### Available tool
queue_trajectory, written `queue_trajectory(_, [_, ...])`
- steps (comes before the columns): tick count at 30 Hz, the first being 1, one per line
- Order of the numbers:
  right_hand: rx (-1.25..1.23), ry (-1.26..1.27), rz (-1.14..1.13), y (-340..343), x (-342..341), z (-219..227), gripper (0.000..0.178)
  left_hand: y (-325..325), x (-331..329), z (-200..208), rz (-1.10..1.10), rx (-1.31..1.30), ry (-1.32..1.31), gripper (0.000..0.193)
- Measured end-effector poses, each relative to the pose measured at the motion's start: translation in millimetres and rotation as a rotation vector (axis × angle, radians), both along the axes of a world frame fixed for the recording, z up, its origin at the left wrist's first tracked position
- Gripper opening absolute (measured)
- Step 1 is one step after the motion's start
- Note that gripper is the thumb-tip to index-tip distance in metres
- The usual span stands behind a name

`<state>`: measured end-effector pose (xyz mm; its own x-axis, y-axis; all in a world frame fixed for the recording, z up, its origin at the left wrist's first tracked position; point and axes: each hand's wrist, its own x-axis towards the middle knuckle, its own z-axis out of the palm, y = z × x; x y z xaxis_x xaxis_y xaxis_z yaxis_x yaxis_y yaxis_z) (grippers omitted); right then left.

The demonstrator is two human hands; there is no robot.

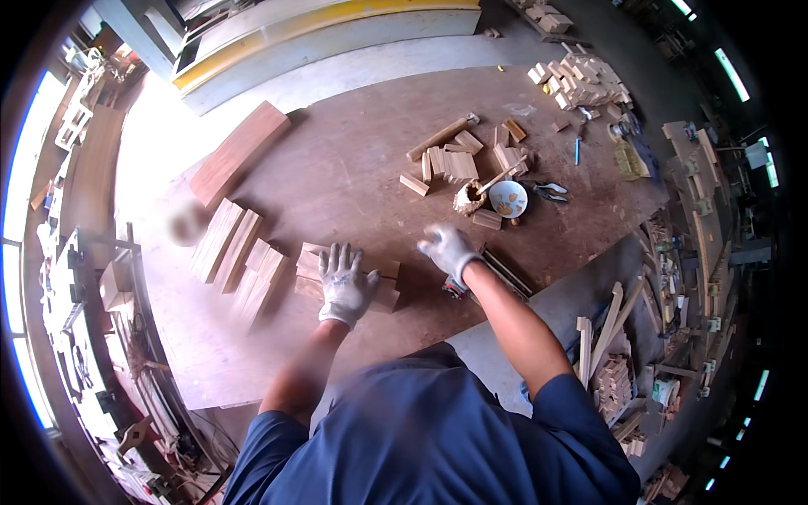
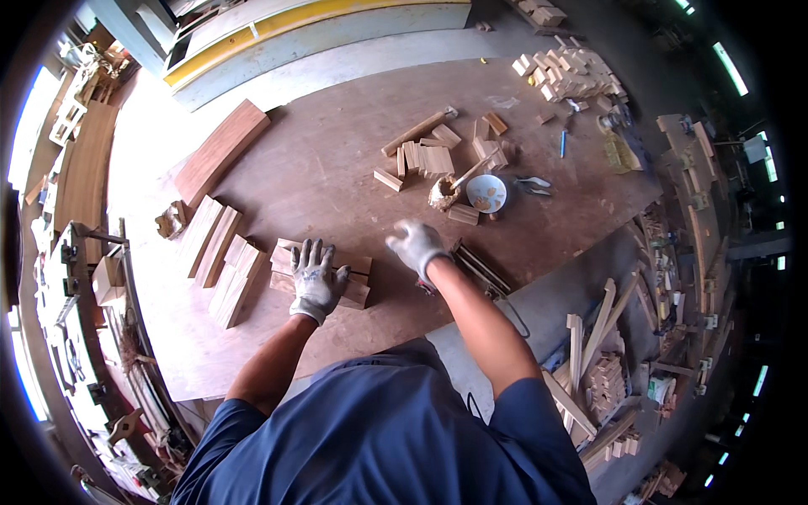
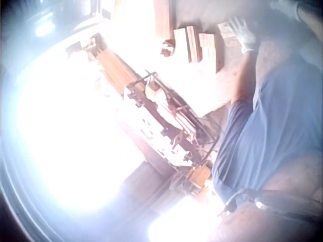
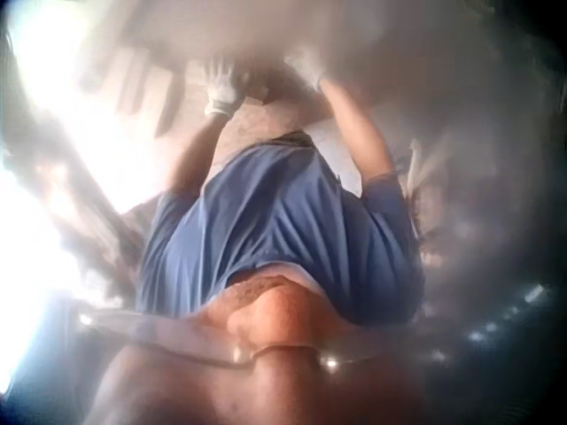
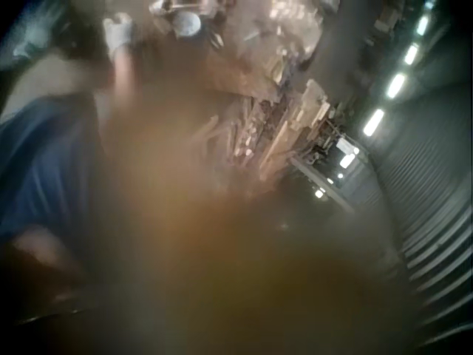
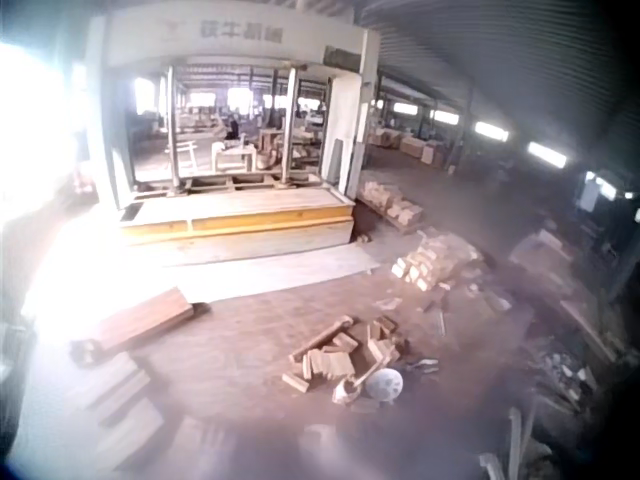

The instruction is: The person assembles small wooden blocks by applying glue to the edges and joining them together. They use a brush to spread the adhesive and a pneumatic nail gun to secure the pieces, creating a larger rectangular wooden structure on the workbench.

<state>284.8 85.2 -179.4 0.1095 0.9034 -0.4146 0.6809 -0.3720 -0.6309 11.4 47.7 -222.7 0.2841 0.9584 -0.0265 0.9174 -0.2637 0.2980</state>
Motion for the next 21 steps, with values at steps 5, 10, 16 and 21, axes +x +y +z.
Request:
queue_trajectory(5, [0.108,-0.299,0.201,71,4,-20,0.053,0,5,0,-0.018,0.029,-0.011,0.06])
queue_trajectory(10, [0.129,-0.49,0.188,106,4,-69,0.043,0,10,11,-0.016,-0.004,0.026,0.056])
queue_trajectory(16, [0.161,-0.398,0.295,92,9,-82,0.037,-2,3,-11,-0.032,0.072,-0.007,0.053])
queue_trajectory(21, [0.116,-0.347,0.333,68,5,-60,0.039,-2,3,-7,-0.028,0.047,-0.019,0.053])
